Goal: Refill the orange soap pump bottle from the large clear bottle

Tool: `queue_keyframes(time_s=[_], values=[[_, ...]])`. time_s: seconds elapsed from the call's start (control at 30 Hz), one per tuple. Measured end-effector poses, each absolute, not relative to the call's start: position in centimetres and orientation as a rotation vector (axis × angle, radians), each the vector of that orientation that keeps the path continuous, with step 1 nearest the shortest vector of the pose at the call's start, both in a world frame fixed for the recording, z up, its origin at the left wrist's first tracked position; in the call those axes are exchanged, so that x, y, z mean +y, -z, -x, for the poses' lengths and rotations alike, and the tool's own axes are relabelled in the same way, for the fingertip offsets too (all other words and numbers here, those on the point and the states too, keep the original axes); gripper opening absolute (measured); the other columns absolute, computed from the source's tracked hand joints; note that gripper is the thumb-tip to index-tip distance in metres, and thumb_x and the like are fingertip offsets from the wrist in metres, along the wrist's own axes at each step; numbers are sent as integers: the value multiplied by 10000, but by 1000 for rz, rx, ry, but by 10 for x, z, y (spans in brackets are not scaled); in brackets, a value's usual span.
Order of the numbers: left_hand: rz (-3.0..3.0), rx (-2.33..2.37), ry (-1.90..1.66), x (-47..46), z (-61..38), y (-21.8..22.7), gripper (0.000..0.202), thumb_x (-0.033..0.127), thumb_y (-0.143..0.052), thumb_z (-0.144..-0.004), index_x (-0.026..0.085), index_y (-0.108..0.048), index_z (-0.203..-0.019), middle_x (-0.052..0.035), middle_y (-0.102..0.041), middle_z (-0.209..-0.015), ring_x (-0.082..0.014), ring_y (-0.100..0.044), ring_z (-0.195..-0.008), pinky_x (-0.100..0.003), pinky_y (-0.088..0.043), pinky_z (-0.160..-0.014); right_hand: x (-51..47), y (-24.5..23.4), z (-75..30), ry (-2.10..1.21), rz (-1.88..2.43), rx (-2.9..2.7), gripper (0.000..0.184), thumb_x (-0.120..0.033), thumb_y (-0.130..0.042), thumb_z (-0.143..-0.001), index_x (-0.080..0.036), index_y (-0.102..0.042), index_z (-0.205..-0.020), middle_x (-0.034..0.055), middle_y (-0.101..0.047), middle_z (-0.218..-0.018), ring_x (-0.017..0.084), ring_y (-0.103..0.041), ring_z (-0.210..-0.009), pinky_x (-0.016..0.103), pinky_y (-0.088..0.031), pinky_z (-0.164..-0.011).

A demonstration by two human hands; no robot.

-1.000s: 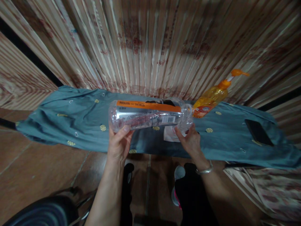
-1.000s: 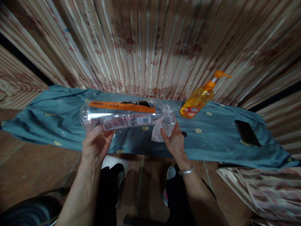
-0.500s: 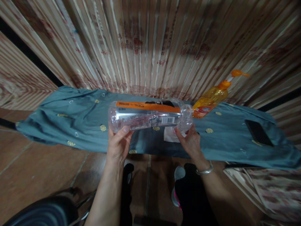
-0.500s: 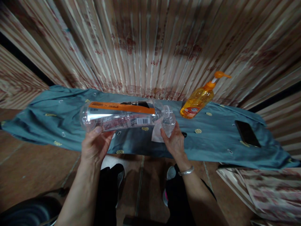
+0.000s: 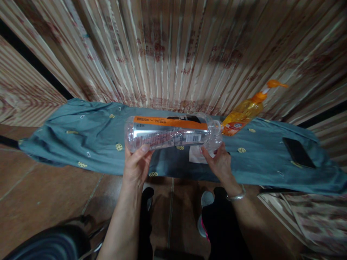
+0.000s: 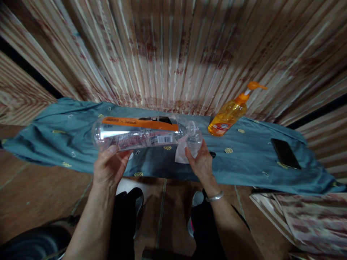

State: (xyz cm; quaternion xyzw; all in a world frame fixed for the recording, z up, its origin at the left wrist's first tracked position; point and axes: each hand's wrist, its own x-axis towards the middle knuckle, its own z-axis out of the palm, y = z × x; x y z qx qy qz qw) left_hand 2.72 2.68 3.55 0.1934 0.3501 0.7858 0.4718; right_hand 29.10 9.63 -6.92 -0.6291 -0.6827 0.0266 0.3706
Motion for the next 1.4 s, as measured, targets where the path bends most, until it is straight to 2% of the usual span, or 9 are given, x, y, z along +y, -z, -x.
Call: queue_keyframes(time_s=[0.17,0.4,0.6,0.77,1.1,1.2,1.4], values=[[-523,862,-1930,26,-26,-34,803,256,-1011,-441,318,-751,-1198,17,-773,-907,-185,-731,-793,-312,-631,-736,95,67,-291,-100,1604,-1737,670,-644,-553,-946,-70,-585,-1291,212,-734,-993,341,-727,-911,473,-587,-798],[-593,888,-1911,25,-24,-35,867,268,-999,-486,323,-701,-1298,9,-772,-914,-187,-731,-807,-289,-617,-713,95,66,-290,-123,1620,-1730,697,-647,-559,-932,-59,-574,-1306,215,-729,-1009,345,-727,-909,495,-597,-799],[-622,917,-1920,26,-23,-33,868,289,-991,-512,341,-684,-1322,-6,-757,-938,-222,-729,-843,-360,-619,-776,95,64,-290,-138,1635,-1732,757,-658,-554,-930,-37,-547,-1361,218,-734,-985,352,-726,-883,509,-596,-785],[-660,933,-1899,25,-22,-32,897,316,-988,-531,335,-652,-1363,-21,-753,-948,-233,-723,-863,-373,-611,-793,96,66,-290,-92,1625,-1739,764,-695,-522,-935,-36,-576,-1317,213,-741,-991,330,-730,-876,472,-598,-784],[-574,917,-1914,25,-27,-40,846,275,-1002,-444,326,-730,-1243,-12,-777,-899,-222,-729,-796,-331,-602,-686,96,68,-291,-61,1607,-1762,732,-698,-497,-959,-52,-590,-1290,228,-743,-1004,333,-731,-882,479,-604,-769],[-593,922,-1923,25,-27,-39,792,283,-993,-473,333,-733,-1219,-14,-779,-919,-224,-732,-802,-332,-601,-680,96,69,-291,-41,1616,-1750,729,-706,-514,-950,-61,-591,-1280,212,-745,-977,334,-730,-868,470,-598,-760],[-658,941,-1905,25,-23,-34,863,312,-988,-524,326,-670,-1327,-39,-765,-984,-236,-725,-863,-352,-605,-750,96,68,-290,-77,1615,-1744,745,-708,-516,-948,-55,-575,-1302,216,-738,-1005,344,-731,-892,475,-597,-773]])
